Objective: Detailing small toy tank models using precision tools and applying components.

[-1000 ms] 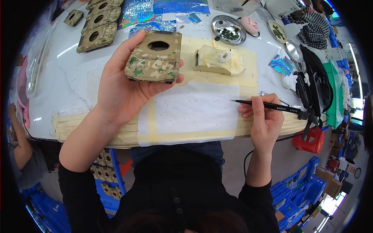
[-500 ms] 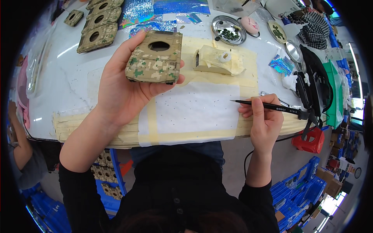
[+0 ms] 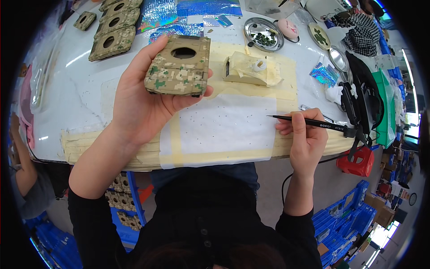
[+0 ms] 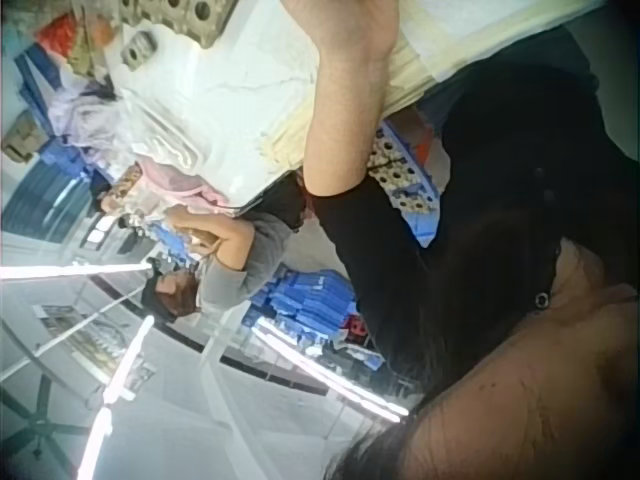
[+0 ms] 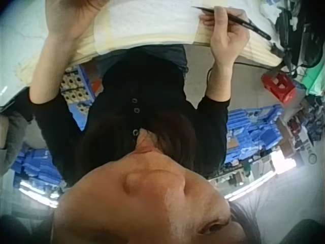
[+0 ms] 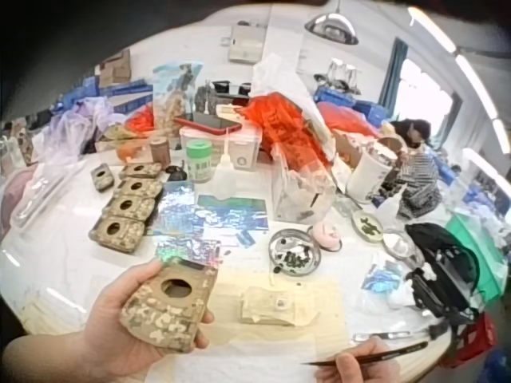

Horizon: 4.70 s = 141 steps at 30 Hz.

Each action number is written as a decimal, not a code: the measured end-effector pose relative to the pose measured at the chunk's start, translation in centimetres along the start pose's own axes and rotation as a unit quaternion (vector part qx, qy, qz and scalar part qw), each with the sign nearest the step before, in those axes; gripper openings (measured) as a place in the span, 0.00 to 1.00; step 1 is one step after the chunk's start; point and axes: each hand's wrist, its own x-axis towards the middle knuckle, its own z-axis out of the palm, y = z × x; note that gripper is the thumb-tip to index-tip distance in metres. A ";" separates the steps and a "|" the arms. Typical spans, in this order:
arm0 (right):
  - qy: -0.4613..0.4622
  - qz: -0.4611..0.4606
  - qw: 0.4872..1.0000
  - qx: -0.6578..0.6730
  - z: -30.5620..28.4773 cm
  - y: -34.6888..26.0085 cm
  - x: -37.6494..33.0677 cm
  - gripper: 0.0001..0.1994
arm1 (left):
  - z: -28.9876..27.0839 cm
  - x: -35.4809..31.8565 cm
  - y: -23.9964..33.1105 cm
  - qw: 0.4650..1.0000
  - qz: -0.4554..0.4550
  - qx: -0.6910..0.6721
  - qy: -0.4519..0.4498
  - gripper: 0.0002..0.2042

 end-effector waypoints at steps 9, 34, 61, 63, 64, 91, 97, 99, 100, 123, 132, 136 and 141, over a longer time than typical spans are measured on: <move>0.010 -0.022 1.000 -0.021 -0.1 0.1 0.0 0.09 | -0.4 0.1 -0.2 1.000 -0.003 -0.009 -0.005 0.24; 0.046 -0.293 0.951 0.082 8.9 -6.2 2.9 0.04 | 0.9 -0.8 -0.5 0.999 0.002 -0.005 -0.033 0.19; 0.040 -0.357 0.929 -0.091 8.6 -6.3 2.6 0.07 | 1.2 -0.8 -0.7 0.999 0.037 0.029 -0.023 0.17; 0.041 -0.360 0.928 -0.090 8.6 -6.3 2.6 0.07 | 1.2 -0.8 -0.7 0.999 0.038 0.028 -0.022 0.17; 0.041 -0.363 0.927 -0.089 8.6 -6.2 2.6 0.07 | 1.2 -0.8 -0.7 0.999 0.039 0.028 -0.022 0.17; 0.017 -0.342 0.939 -0.019 8.3 -6.9 2.7 0.11 | 0.8 -0.9 -0.5 0.999 0.009 0.006 -0.035 0.19; -0.042 -0.313 0.942 0.109 7.8 -6.8 3.3 0.10 | 1.3 -0.9 -0.4 1.000 -0.026 0.003 -0.013 0.24; -0.069 -0.293 0.941 0.156 7.6 -6.8 3.2 0.09 | 1.4 -0.9 -0.3 0.999 -0.026 0.003 -0.018 0.24; -0.070 -0.288 0.941 0.161 7.5 -6.8 3.1 0.09 | 1.4 -0.9 -0.2 1.000 -0.028 0.000 -0.014 0.24; -0.097 -0.267 0.945 0.162 7.4 -6.3 3.5 0.07 | 1.4 -0.9 -0.3 0.999 -0.032 0.013 0.019 0.24; -0.097 -0.297 0.946 0.086 7.3 -6.2 3.6 0.08 | 1.2 -0.8 -0.5 0.999 -0.017 0.036 0.026 0.23; -0.095 -0.298 0.947 0.072 7.2 -6.2 3.6 0.07 | 1.1 -0.8 -0.5 0.999 -0.014 0.036 0.020 0.22; -0.092 -0.297 0.948 0.067 7.2 -6.2 3.5 0.07 | 1.2 -0.9 -0.4 0.999 -0.015 0.036 0.022 0.22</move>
